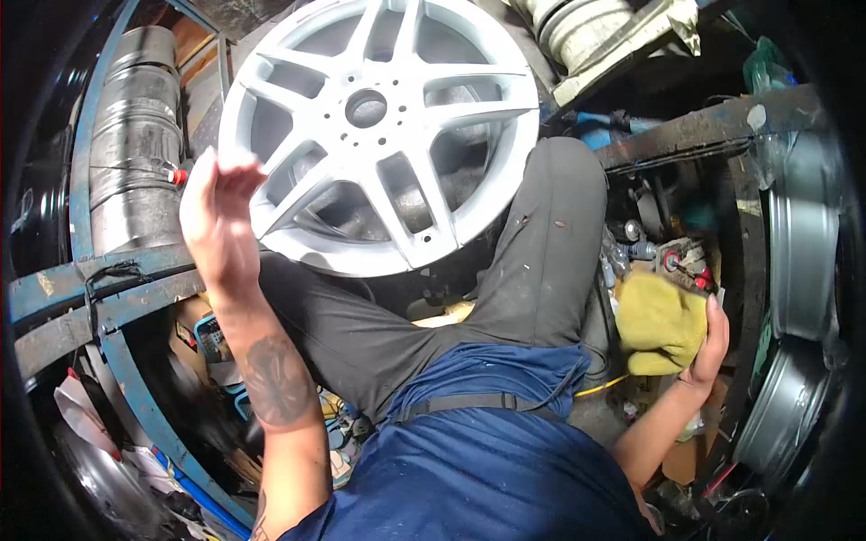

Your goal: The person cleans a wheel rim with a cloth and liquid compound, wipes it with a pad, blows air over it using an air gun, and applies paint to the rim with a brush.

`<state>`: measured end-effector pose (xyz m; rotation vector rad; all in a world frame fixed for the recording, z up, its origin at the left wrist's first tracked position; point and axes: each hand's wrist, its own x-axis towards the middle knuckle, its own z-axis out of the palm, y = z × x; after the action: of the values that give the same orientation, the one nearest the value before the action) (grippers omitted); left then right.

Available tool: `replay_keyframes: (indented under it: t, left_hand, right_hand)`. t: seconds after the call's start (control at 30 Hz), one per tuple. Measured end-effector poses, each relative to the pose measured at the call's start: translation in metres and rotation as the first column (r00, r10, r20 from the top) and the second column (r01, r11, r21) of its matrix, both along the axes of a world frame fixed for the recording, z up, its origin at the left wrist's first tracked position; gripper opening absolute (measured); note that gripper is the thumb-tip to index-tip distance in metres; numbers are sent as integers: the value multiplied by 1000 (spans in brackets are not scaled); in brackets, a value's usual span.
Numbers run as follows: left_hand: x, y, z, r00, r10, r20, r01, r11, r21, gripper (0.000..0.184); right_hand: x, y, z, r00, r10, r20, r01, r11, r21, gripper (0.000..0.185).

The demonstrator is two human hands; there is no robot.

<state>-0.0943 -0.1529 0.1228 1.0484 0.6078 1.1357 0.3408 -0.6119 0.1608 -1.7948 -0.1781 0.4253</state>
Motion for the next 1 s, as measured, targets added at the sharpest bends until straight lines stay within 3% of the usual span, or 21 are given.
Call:
replay_keyframes:
  t: [0.03, 0.1, 0.13, 0.17, 0.2, 0.27, 0.3, 0.33, 0.37, 0.43, 0.5, 0.57, 0.63, 0.7, 0.77, 0.8, 0.83, 0.9, 0.93, 0.97, 1.0]
  left_hand:
    - [17, 8, 10, 998, -42, -54, 44, 998, 34, 31]
    - [35, 43, 14, 973, -109, -201, 110, 994, -8, 29]
    - [47, 53, 22, 928, -123, -351, 148, 988, 45, 34]
    - [57, 64, 24, 885, -110, -452, 175, 979, 106, 33]
    - [60, 76, 13, 866, -54, -498, 123, 987, 108, 32]
    - [57, 97, -34, 778, 133, -614, 7, 975, 221, 28]
    - [55, 100, -35, 389, 165, -906, 92, 972, 216, 33]
    - [52, 105, -50, 409, 258, -875, 130, 933, 335, 33]
    - [48, 108, -64, 429, 350, -833, 156, 879, 450, 33]
    - [62, 93, -33, 643, 127, -755, 134, 952, 275, 35]
    - [72, 84, -16, 765, -51, -642, 199, 967, 159, 40]
    - [74, 88, -24, 713, 21, -700, 179, 961, 211, 41]
    - [70, 93, -33, 629, 91, -772, 175, 951, 254, 37]
    - [70, 92, -30, 630, 114, -768, 163, 948, 275, 43]
    - [73, 95, -32, 716, 63, -695, 165, 953, 256, 45]
    - [75, 94, -33, 724, 70, -686, 163, 949, 269, 45]
    - [75, 92, -33, 715, 100, -692, 144, 947, 287, 48]
    - [72, 88, -30, 695, 162, -700, 104, 941, 321, 52]
    - [69, 87, -29, 694, 143, -705, 86, 957, 278, 53]
    - [65, 95, -28, 661, 301, -688, 127, 858, 497, 43]
    - [58, 101, -28, 629, 452, -633, 171, 713, 680, 37]
  right_hand:
    - [-28, 38, 10, 997, -37, -62, 49, 979, 200, 41]
    - [-101, 116, 28, 915, 400, -54, -372, 888, 271, 33]
    - [-117, 148, 32, 750, 661, -7, -655, 745, 128, 27]
    - [-125, 179, 32, 471, 880, 54, -877, 474, -81, 23]
    - [-142, 209, 15, 211, 972, 100, -936, 231, -267, 19]
    - [-186, 247, -53, 34, 958, 285, -849, 178, -497, 29]
    - [-202, 263, -72, 7, 996, 87, -847, 52, -529, 45]
    - [-223, 259, -115, -27, 919, 394, -727, 252, -639, 68]
    - [-244, 267, -97, 86, 986, 142, -698, 161, -698, 88]
    - [-256, 283, -109, 249, 944, 215, -733, 329, -595, 98]
    - [-239, 318, -109, 470, 874, -124, -871, 436, -227, 100]
    - [-233, 318, -97, 399, 905, -146, -885, 339, -319, 95]
    - [-246, 281, -90, 184, 973, 141, -811, 231, -538, 92]
    - [-256, 272, -76, 8, 990, 142, -665, 111, -739, 97]
    - [-246, 294, -91, 167, 980, 105, -745, 195, -638, 98]
    - [-239, 314, -89, 200, 978, -60, -764, 117, -634, 96]
    - [-244, 316, -102, 209, 978, 25, -712, 170, -681, 95]
    - [-243, 311, -91, 170, 983, -67, -727, 79, -683, 92]
    - [-242, 293, -99, 100, 980, 171, -675, 193, -712, 84]
    - [-240, 274, -106, 7, 915, 404, -626, 319, -711, 77]
    - [-239, 264, -92, 54, 943, 328, -659, 281, -698, 68]
